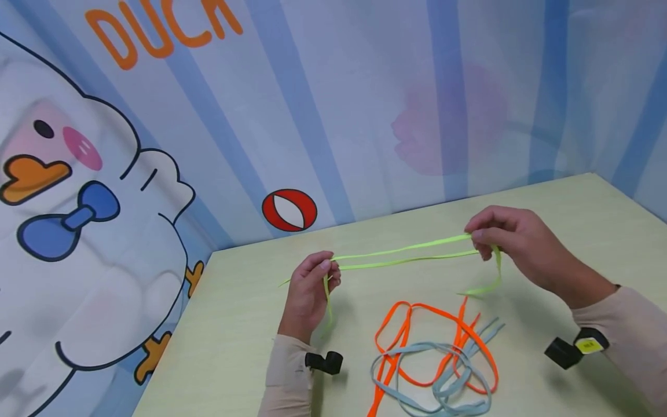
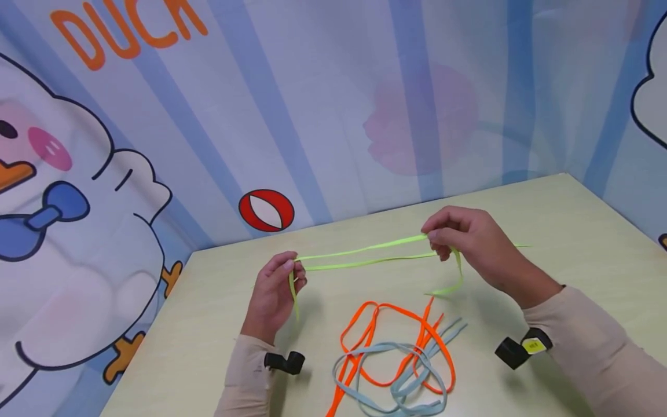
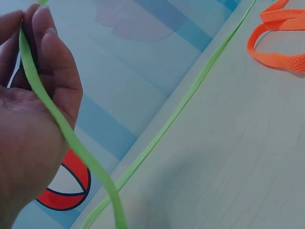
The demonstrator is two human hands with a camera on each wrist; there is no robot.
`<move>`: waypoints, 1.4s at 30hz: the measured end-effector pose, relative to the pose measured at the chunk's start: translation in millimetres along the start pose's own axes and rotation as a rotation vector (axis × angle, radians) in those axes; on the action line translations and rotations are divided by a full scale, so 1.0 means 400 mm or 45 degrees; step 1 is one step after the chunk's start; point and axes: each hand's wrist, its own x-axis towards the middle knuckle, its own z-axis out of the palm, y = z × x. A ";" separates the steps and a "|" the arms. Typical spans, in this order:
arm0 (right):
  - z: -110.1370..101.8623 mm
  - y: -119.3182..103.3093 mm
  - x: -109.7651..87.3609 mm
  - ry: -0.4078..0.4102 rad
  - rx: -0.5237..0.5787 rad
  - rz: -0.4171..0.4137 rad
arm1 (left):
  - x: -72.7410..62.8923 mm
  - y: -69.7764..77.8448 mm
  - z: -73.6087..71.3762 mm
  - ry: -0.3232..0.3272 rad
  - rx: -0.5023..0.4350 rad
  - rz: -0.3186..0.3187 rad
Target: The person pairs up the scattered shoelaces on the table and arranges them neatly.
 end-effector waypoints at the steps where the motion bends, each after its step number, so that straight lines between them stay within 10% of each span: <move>1: -0.002 0.000 0.000 0.003 -0.005 0.002 | -0.001 0.001 -0.001 0.004 0.007 0.002; 42: -0.078 0.052 0.009 0.138 -0.189 0.152 | 0.016 0.006 -0.046 0.339 0.019 0.028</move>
